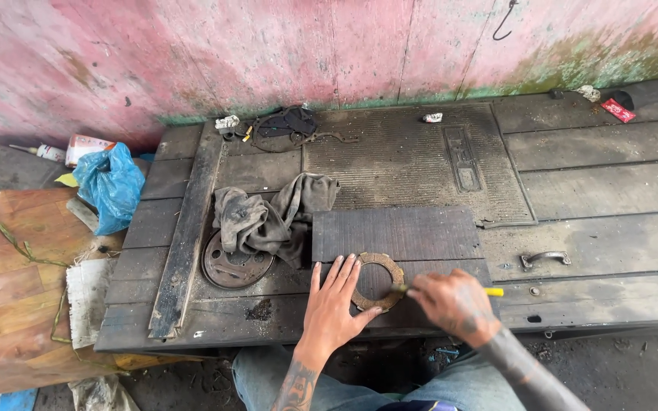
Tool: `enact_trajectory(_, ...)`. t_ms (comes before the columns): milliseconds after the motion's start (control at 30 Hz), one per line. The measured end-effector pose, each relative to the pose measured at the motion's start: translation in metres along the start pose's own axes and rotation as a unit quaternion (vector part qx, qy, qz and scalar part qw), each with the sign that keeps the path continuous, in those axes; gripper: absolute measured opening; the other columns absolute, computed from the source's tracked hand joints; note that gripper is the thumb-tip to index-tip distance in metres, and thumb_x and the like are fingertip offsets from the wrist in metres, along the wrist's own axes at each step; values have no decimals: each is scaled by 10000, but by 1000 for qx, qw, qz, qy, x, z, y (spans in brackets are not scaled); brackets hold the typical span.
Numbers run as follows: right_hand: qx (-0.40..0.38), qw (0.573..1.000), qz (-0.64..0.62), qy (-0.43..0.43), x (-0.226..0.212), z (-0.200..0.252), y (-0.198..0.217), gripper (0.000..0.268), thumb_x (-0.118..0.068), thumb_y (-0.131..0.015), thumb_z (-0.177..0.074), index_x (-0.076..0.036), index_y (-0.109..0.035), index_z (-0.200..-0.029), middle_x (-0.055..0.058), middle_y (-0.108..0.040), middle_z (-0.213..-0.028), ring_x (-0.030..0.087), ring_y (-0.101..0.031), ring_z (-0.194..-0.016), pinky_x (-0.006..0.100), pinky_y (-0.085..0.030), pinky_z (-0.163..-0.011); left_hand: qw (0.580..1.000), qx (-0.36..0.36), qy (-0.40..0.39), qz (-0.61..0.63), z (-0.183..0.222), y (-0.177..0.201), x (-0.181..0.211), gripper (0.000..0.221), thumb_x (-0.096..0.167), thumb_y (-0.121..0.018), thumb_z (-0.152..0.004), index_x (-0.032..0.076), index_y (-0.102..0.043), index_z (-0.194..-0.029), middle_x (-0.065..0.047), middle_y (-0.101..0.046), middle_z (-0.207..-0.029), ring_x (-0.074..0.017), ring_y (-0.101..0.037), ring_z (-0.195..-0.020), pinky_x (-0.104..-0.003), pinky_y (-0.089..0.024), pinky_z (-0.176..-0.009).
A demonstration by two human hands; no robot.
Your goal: Cleaning a motorcycle clutch plate using a small wire brush on a wooden workbench.
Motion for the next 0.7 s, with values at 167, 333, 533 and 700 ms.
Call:
enact_trajectory(167, 17, 1000, 1, -3, -4, -2, 0, 154, -334, -631, -944, -216, -650, -847, -35, -724, -661, 175, -607, -445, 351, -513, -605, 1000, 3, 2, 6, -2, 4, 2, 900, 601, -660, -852, 38, -409, -1509, -99, -412, -1587, -247, -292, -1498, -522, -57, -1232)
enact_trajectory(333, 39, 999, -7, -27, -2, -2, 0, 181, -333, -620, -952, -197, -631, -835, -19, -706, -626, 181, -566, -406, 342, -475, -544, 1000, 6, 0, 4, -2, 5, 2, 891, 590, -669, -854, 37, -416, -1504, -95, -416, -1586, -243, -306, -1492, -519, -66, -1230)
enact_trajectory(533, 65, 997, -22, -36, -8, 1, 9, 118, -286, -689, -875, -177, -642, -880, -4, -725, -670, 254, -659, -510, 362, -530, -592, 1000, -1, 8, 9, -1, 5, 3, 874, 620, -638, -867, 21, -451, -1476, -107, -427, -1576, -254, -313, -1489, -527, -64, -1230)
enact_trajectory(700, 33, 999, -19, -38, 2, 1, 1, 146, -346, -656, -925, -202, -642, -902, -28, -706, -605, 200, -603, -416, 335, -510, -567, 1000, 2, 9, 12, -1, 7, 5, 883, 607, -667, -849, 28, -448, -1478, -103, -441, -1567, -251, -321, -1484, -522, -71, -1229)
Point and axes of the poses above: each hand's wrist, its own z-axis away from the middle knuckle, its own y-axis out of the back of the hand, x = y × z, the point moved 1 cm from there along -z, towards the middle knuckle
